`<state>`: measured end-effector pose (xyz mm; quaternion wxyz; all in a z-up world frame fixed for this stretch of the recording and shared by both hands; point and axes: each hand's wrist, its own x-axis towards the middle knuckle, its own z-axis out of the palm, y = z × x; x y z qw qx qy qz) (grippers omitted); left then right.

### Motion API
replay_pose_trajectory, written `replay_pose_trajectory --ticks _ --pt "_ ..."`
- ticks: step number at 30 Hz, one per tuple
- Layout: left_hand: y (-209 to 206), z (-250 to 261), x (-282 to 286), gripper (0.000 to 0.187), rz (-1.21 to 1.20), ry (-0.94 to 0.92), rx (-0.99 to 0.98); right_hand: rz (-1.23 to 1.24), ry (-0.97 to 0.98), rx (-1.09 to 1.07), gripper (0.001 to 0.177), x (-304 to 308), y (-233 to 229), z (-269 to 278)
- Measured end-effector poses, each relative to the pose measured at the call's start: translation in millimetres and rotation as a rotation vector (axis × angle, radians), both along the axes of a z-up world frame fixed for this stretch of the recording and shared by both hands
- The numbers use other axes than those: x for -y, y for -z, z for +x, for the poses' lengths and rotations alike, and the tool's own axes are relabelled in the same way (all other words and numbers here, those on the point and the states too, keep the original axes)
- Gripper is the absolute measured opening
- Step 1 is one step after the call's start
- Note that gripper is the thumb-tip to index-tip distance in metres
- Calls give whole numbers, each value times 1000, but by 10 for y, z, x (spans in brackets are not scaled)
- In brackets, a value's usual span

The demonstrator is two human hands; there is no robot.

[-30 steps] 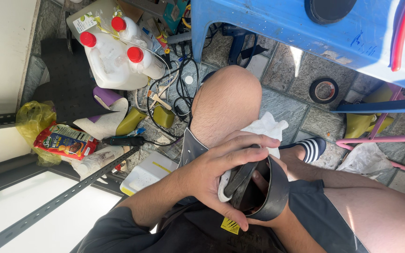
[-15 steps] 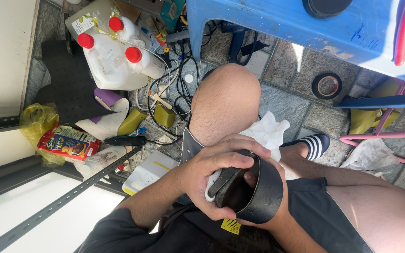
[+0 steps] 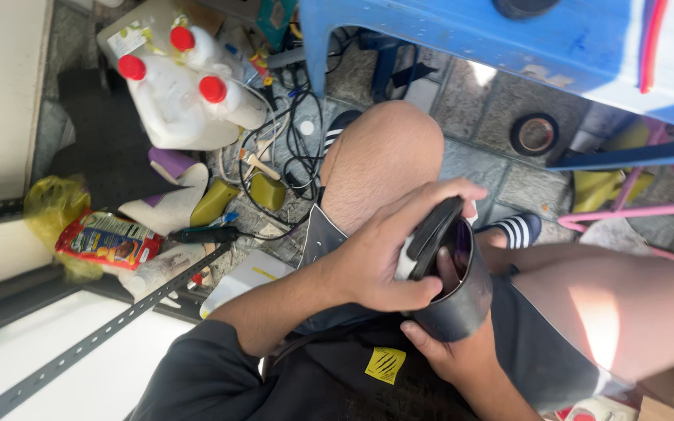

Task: The person uses a heat gun to warm a black shoe sole, then wipes it with a cloth. They press and smooth the sole edges by hand, inspect the fit, and use a hammer to tap the sole into place.

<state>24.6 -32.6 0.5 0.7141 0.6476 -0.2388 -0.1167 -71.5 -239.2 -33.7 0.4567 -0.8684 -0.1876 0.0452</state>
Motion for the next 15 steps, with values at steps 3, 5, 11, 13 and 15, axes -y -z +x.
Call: replay_pose_trajectory --ticks 3,5,11,13,15 --pt "-73 98 146 78 -16 88 -37 -199 -31 -58 98 177 -183 -93" --pt "-117 129 239 79 -15 140 -56 -181 -120 -219 99 420 -397 -127" --pt "-105 182 434 83 -41 253 -34 19 -65 -332 29 1206 -887 150" --pt "-73 194 485 84 -69 267 14 107 117 39 36 1115 -807 361" --pt "-61 187 531 80 -52 251 57 100 46 164 55 912 -615 676"
